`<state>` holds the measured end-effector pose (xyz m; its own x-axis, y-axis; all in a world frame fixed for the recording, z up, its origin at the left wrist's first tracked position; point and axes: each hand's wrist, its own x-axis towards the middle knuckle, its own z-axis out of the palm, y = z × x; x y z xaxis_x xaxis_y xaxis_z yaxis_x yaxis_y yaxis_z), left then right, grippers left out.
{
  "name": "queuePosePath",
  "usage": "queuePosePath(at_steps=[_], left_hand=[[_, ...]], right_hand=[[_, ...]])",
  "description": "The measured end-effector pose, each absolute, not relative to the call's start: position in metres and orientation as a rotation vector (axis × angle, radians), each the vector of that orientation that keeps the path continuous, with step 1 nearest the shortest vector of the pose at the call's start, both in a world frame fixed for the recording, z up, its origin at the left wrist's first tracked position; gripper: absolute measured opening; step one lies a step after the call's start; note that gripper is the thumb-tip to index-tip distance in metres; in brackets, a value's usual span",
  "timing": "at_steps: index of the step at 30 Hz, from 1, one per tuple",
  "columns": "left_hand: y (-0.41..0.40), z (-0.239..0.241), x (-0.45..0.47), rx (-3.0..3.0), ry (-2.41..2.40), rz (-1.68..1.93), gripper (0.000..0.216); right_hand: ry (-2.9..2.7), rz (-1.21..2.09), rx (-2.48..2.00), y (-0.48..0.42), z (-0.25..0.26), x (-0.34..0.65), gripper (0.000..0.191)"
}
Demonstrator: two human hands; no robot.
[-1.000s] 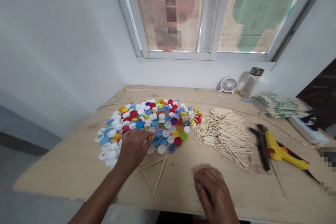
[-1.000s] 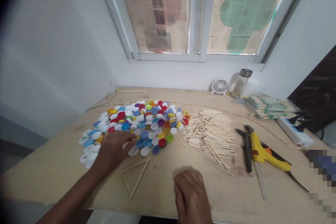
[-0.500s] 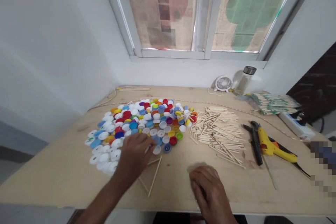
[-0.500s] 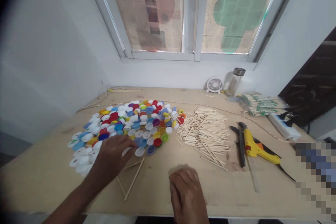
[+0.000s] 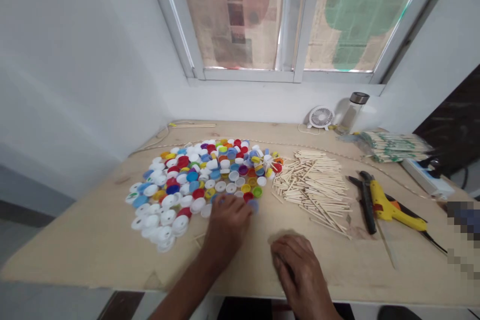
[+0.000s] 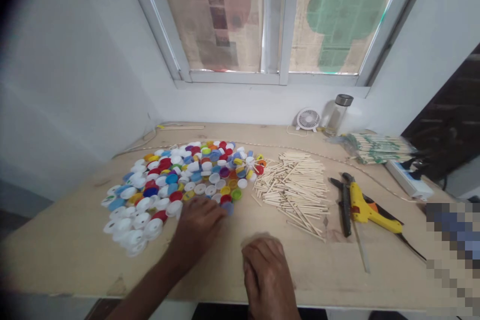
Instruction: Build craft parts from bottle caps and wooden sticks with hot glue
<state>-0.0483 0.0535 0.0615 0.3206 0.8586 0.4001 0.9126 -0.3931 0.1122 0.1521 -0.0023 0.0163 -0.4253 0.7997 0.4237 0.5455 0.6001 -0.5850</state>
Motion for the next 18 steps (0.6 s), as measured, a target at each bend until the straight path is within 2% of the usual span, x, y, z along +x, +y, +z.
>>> queuePosePath(at_steps=[8, 18], left_hand=[[0.106, 0.073, -0.075, -2.417, -1.752, -0.467, 0.017], [0.118, 0.089, -0.091, -2.369, -1.783, -0.591, 0.03]], right_hand=[[-2.099, 0.509, -1.088, -0.003, 0.023, 0.15, 0.025], [-1.922, 0.619, -1.09, 0.004, 0.034, 0.167, 0.024]])
